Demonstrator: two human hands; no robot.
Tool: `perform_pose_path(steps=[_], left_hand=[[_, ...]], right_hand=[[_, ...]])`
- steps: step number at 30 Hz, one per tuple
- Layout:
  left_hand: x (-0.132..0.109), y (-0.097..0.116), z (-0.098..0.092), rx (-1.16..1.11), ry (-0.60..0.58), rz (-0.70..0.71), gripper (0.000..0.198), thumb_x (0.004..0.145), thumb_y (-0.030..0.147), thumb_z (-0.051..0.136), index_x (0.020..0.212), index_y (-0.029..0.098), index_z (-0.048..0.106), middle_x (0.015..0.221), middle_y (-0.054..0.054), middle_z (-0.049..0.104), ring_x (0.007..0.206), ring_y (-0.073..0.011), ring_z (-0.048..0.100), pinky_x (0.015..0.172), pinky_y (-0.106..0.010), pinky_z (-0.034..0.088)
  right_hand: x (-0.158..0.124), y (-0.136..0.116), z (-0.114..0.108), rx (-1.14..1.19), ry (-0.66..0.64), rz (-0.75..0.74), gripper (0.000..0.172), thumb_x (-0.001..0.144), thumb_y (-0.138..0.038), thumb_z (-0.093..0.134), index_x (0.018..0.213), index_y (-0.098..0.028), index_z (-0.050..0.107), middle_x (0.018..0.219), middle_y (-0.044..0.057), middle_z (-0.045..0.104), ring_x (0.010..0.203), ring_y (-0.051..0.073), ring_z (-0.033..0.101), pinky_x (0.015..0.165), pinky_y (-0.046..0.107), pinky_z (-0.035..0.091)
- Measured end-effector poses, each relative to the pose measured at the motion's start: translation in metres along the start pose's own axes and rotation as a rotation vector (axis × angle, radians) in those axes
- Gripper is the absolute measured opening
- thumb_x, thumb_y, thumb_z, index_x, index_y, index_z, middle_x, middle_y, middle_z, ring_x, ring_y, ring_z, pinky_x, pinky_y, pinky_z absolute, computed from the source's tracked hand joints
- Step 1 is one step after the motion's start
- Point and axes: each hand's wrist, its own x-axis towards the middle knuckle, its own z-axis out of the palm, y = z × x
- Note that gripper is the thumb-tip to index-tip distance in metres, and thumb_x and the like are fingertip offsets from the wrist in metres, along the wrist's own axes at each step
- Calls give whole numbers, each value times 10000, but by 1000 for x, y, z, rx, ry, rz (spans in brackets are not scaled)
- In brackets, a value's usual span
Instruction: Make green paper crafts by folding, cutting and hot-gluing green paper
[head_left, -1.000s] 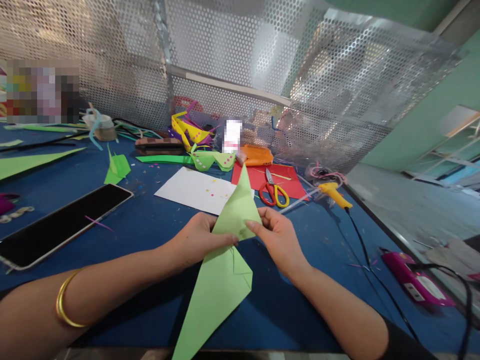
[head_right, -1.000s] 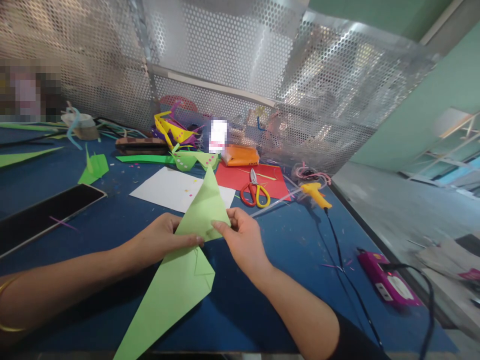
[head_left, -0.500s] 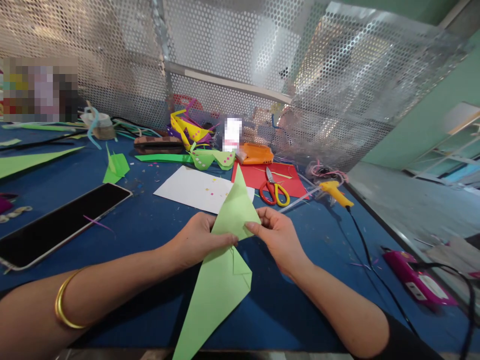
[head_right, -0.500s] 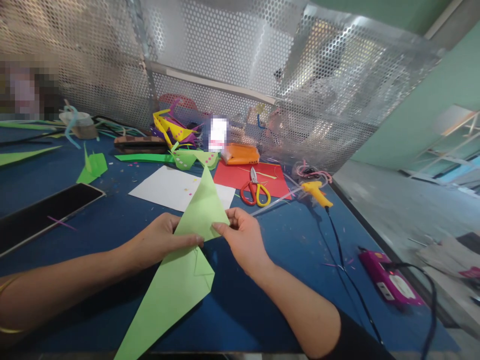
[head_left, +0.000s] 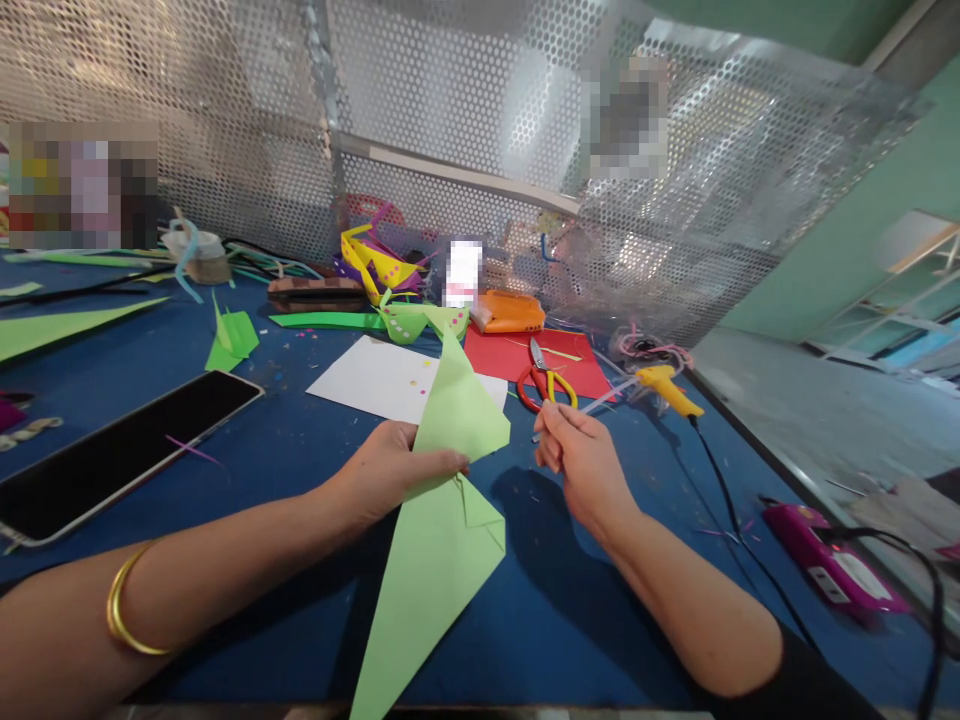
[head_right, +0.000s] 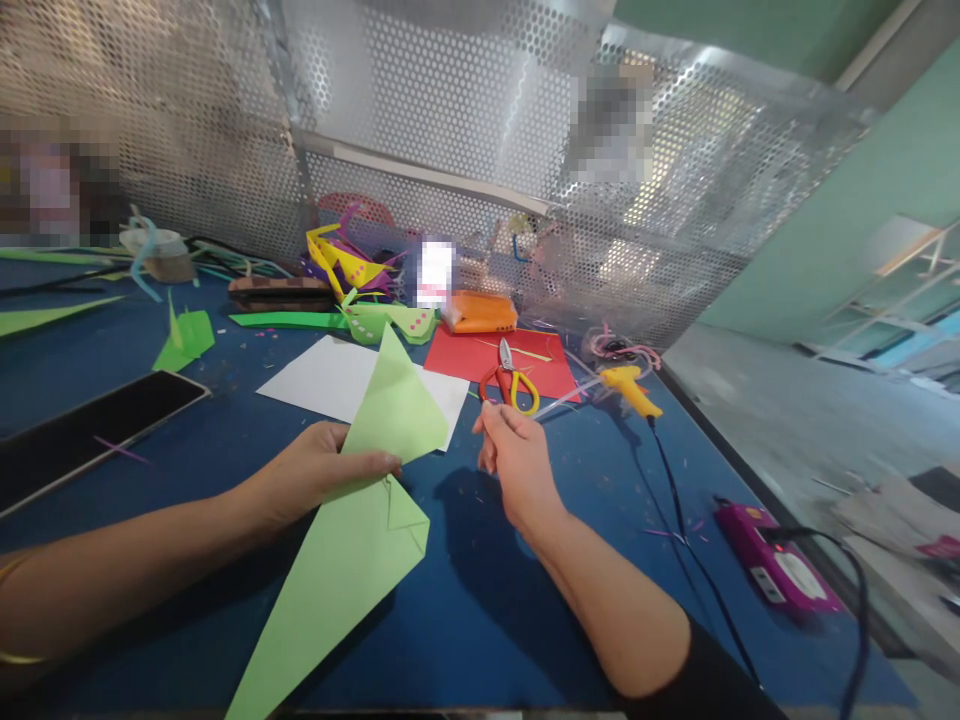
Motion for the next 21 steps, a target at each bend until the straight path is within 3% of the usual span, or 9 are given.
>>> perform_pose_path(steps=[2, 4, 7, 11, 17, 21], left_hand=[[-1, 0, 1, -4, 6, 6, 217, 640, 344, 767, 703, 143, 715, 591, -43, 705, 516, -185, 645, 507, -274, 514], [-1, -1, 2, 3, 5, 14, 204, 643, 335, 764, 698, 144, 714, 582, -36, 701, 506, -176, 639, 494, -263, 504], [0, -5, 3, 30, -28, 25, 190, 642, 327, 764, 689, 150, 712, 566, -21, 695, 491, -164, 630, 479, -249, 491], [0, -7, 5, 72, -44, 16, 191, 621, 320, 775, 673, 148, 711, 563, -16, 698, 498, -169, 636, 484, -249, 493], [3, -11, 2, 114, -116, 27, 277, 626, 391, 789, 720, 136, 733, 619, -32, 726, 543, -181, 661, 515, -250, 505], [5, -11, 1, 118, -104, -1, 274, 616, 369, 792, 734, 129, 731, 647, -45, 740, 572, -204, 679, 537, -269, 523]], right_hand=[[-1, 0, 1, 1, -20, 10, 518, 819, -594, 569, 494, -194, 509, 374, -57, 426, 364, 74, 403, 468, 242, 391], [-4, -1, 5, -7, -68, 47, 442, 766, -594, 635, 622, -178, 605, 507, -19, 582, 472, 102, 541, 538, 248, 448], [-11, -1, 13, 5, -178, 143, 382, 630, -434, 804, 867, -171, 659, 695, 2, 693, 611, 135, 628, 626, 265, 490], [-18, 0, 20, 33, -229, 175, 294, 615, -322, 810, 822, -173, 663, 738, 10, 724, 651, 147, 648, 662, 280, 502], [-18, 1, 20, 3, -156, 149, 271, 595, -262, 799, 803, -171, 651, 714, -7, 718, 626, 137, 638, 648, 277, 505], [-16, 2, 19, -28, -145, 126, 279, 597, -282, 798, 795, -176, 632, 689, -19, 699, 613, 139, 628, 634, 278, 499]])
